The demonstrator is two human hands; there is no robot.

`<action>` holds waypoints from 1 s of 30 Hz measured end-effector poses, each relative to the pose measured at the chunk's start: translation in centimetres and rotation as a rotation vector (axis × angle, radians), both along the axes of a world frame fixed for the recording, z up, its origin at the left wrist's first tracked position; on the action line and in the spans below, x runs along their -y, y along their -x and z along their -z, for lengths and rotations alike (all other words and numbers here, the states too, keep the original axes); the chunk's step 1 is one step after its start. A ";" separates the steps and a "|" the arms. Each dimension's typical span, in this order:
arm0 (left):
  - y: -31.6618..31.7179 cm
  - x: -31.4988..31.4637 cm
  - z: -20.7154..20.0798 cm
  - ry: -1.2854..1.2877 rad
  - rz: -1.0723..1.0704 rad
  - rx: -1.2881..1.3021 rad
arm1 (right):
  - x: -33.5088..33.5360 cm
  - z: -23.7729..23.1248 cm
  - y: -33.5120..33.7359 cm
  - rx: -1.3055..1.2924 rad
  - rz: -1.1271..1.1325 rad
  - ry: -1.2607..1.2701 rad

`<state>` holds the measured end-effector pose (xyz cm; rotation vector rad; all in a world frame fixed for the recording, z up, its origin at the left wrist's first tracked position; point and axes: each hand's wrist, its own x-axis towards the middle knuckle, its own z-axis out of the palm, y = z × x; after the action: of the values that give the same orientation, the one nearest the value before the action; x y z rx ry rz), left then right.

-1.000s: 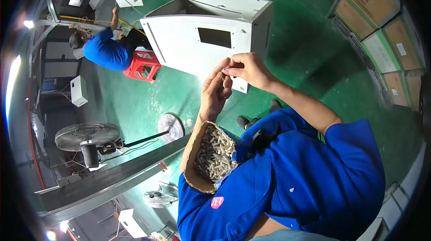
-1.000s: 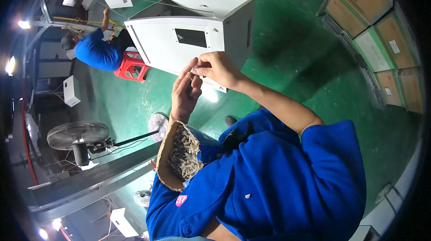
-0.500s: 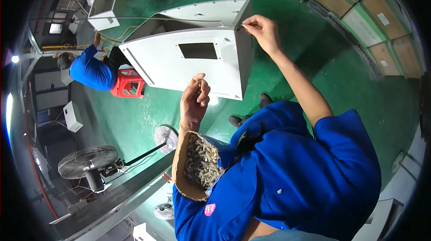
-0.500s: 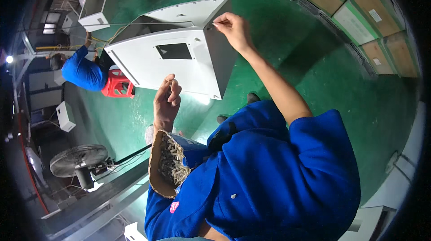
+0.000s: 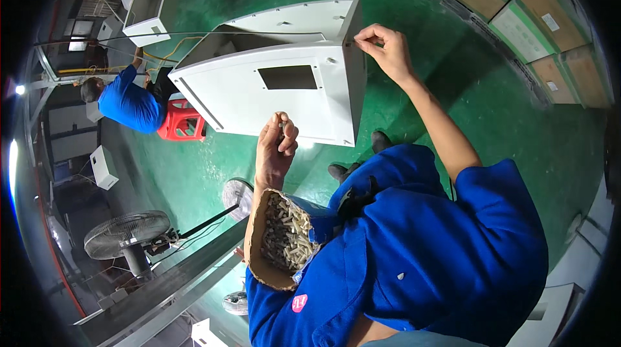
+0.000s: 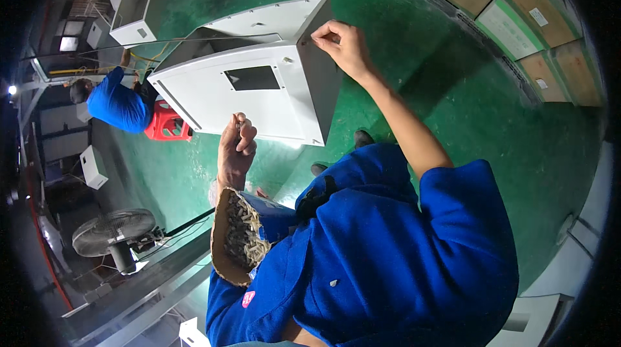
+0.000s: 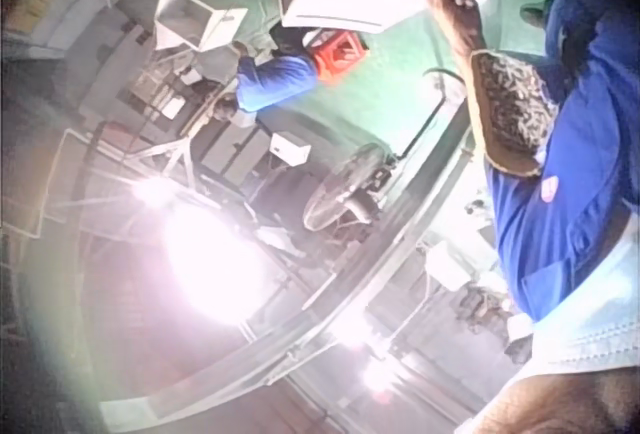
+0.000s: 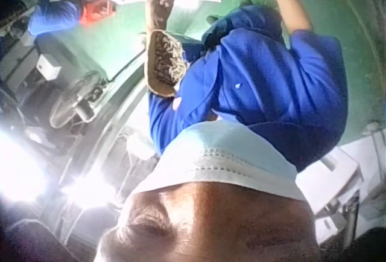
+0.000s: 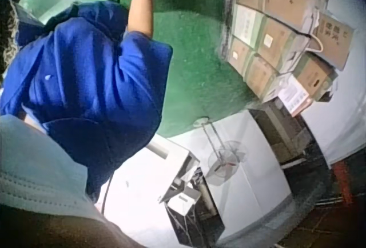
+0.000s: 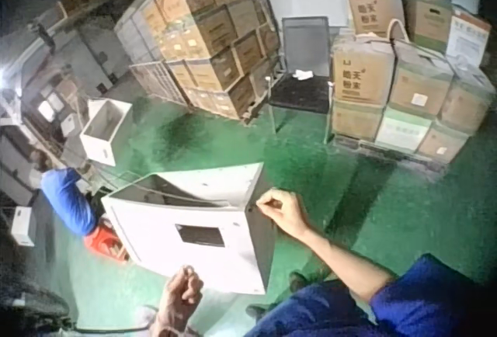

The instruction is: Manually inserting small plastic or metal fasteners into holes on white metal enclosure panels.

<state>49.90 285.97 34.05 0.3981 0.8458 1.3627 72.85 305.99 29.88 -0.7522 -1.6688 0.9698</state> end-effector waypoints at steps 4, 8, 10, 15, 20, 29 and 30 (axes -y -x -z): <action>0.1 -0.1 0.0 0.023 -0.018 0.002 | -0.3 0.5 0.0 -0.109 -0.053 0.100; 0.4 -0.2 0.3 0.037 -0.013 0.021 | -0.3 0.8 0.7 -0.017 0.074 0.065; 0.6 -0.2 0.4 0.037 -0.026 0.040 | -0.2 0.8 1.0 0.007 0.079 -0.024; 1.0 0.0 0.9 0.034 -0.034 -0.002 | -1.6 2.8 1.1 -0.210 -0.112 0.366; 1.4 0.2 1.6 0.104 -0.082 -0.026 | -1.7 2.7 1.1 -0.124 -0.071 0.474; 1.0 -0.5 2.5 0.034 -0.021 -0.073 | 3.4 -7.6 2.0 -0.129 -0.184 -0.043; 0.8 -0.9 2.6 0.024 -0.002 -0.061 | 5.1 -8.7 3.3 -0.042 -0.362 0.082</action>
<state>49.06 286.87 31.41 0.4216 0.9119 1.3462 69.51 300.88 38.59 -0.4849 -1.7716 1.3031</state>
